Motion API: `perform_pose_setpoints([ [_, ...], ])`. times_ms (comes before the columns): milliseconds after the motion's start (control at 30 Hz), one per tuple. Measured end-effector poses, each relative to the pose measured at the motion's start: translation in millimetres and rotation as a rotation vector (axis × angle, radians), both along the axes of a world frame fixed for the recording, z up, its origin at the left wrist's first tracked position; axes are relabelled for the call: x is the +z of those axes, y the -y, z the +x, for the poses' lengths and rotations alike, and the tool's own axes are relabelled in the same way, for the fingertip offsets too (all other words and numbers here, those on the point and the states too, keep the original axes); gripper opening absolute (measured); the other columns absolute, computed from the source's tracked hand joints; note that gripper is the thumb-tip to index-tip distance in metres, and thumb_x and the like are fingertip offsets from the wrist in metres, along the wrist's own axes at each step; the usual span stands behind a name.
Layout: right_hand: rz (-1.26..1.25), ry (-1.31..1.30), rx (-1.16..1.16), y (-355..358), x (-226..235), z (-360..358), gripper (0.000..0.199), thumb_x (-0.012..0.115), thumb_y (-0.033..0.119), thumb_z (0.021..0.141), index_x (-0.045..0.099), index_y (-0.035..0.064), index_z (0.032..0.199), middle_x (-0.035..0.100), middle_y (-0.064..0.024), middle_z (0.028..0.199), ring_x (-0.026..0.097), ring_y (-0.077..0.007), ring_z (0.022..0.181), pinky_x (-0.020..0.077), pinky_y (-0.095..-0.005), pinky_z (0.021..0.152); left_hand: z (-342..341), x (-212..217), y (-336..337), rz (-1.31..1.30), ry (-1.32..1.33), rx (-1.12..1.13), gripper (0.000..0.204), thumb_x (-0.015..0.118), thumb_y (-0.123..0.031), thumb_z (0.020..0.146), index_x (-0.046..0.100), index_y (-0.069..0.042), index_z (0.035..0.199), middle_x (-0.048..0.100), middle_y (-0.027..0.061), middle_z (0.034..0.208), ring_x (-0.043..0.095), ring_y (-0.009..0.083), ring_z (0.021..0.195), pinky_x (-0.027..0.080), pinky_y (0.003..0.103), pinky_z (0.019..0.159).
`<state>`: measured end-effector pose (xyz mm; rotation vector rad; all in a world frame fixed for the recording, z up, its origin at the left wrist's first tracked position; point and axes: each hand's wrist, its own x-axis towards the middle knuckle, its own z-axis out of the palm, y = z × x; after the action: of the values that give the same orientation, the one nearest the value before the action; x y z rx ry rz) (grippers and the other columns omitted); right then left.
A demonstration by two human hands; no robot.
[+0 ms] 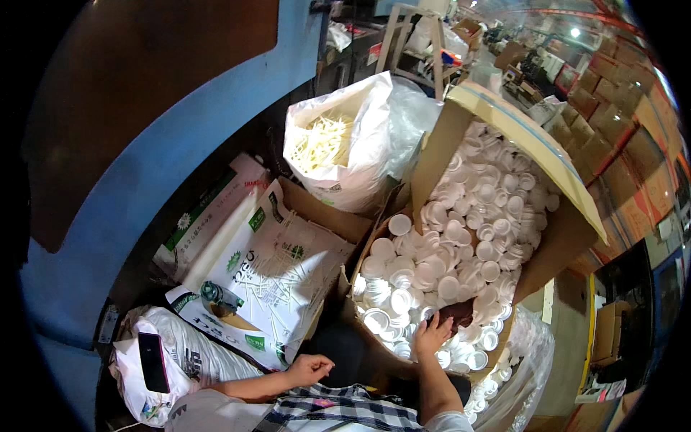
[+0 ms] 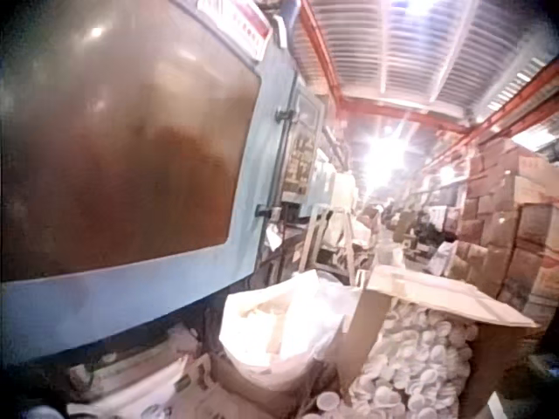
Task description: The person sits on the floor and repeatedly picks up white plastic cup halves from a large cardboard box. They insert one half into another to form a complete cup, then place the assembled unit into a nearby plastic bag. The process is repeated continuously throughout the clip.
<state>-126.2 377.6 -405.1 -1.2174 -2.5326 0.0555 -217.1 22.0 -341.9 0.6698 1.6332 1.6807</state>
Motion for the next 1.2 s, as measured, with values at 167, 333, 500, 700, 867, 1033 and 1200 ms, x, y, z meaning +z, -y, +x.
perform_pose_setpoints([
  [167,0.026,0.1,0.005,1.8,-3.9,5.0,0.052,0.05,0.028,0.083,0.039,0.0088,0.13,0.021,-0.0315,0.138,0.021,-0.0428,0.128,0.0171,-0.055,0.102,-98.6,-67.2,-14.5,-0.242,-0.234,0.513,0.016,0.057,-0.017,0.084,0.062,-0.001,0.085,0.062,0.0116,0.069,0.059,0.0167,0.061,0.047,0.029,0.058],
  [333,0.067,0.186,0.0,4.3,0.7,1.3,0.049,0.035,0.039,0.09,0.042,0.0112,0.129,0.02,-0.0302,0.139,0.023,-0.0444,0.127,0.0183,-0.0543,0.101,-215.7,-190.4,-3.8,-0.539,-0.203,0.725,0.014,0.057,-0.019,0.081,0.061,-0.005,0.081,0.06,0.0129,0.064,0.059,0.027,0.058,0.046,0.035,0.055],
  [500,0.054,0.143,0.065,-7.2,-13.0,9.5,0.056,0.027,0.049,0.092,0.048,0.007,0.124,0.019,-0.0343,0.137,0.022,-0.0464,0.126,0.0173,-0.054,0.101,-305.7,-294.6,17.1,-0.816,-0.256,0.812,0.016,0.058,-0.018,0.077,0.062,-0.006,0.086,0.063,0.0159,0.078,0.061,0.0318,0.074,0.048,0.04,0.068],
  [700,0.001,0.153,0.018,-8.6,-15.5,8.9,0.064,0.024,0.054,0.092,0.048,0.0034,0.122,0.016,-0.0343,0.138,0.02,-0.0465,0.126,0.0155,-0.0551,0.101,-396.5,-333.4,16.4,-1.152,-0.25,0.693,0.049,0.062,-0.024,0.074,0.05,-0.009,0.118,0.047,0.017,0.123,0.048,0.0331,0.111,0.043,0.041,0.09],
  [867,-0.073,0.173,-0.025,-4.5,-12.8,6.7,0.062,0.023,0.051,0.093,0.044,-0.0001,0.123,0.011,-0.0347,0.139,0.013,-0.0474,0.128,0.011,-0.0559,0.103,-425.7,-333.8,-8.8,-1.329,-0.41,0.523,0.076,0.067,-0.026,0.068,0.033,-0.011,0.134,0.033,0.0171,0.137,0.031,0.0379,0.125,0.038,0.045,0.096],
  [1033,-0.072,0.149,-0.028,-5.2,-16.5,9.8,0.054,0.029,0.042,0.093,0.046,-0.0023,0.119,0.011,-0.0353,0.138,0.013,-0.0475,0.129,0.0104,-0.0561,0.103,-421.0,-374.4,12.8,-1.257,-0.591,0.62,0.065,0.064,-0.017,0.07,0.039,-0.009,0.129,0.042,0.0173,0.129,0.042,0.0362,0.116,0.046,0.042,0.086],
  [1200,0.195,0.12,0.133,-21.3,-38.3,30.0,0.041,0.026,0.024,0.098,0.031,0.0088,0.135,0.034,-0.0108,0.137,0.029,-0.0276,0.125,0.0195,-0.0483,0.106,-419.2,-367.2,-7.7,-0.844,-0.481,0.902,0.041,0.06,-0.015,0.076,0.052,-0.006,0.115,0.058,0.0194,0.105,0.056,0.0368,0.095,0.047,0.041,0.079],
])
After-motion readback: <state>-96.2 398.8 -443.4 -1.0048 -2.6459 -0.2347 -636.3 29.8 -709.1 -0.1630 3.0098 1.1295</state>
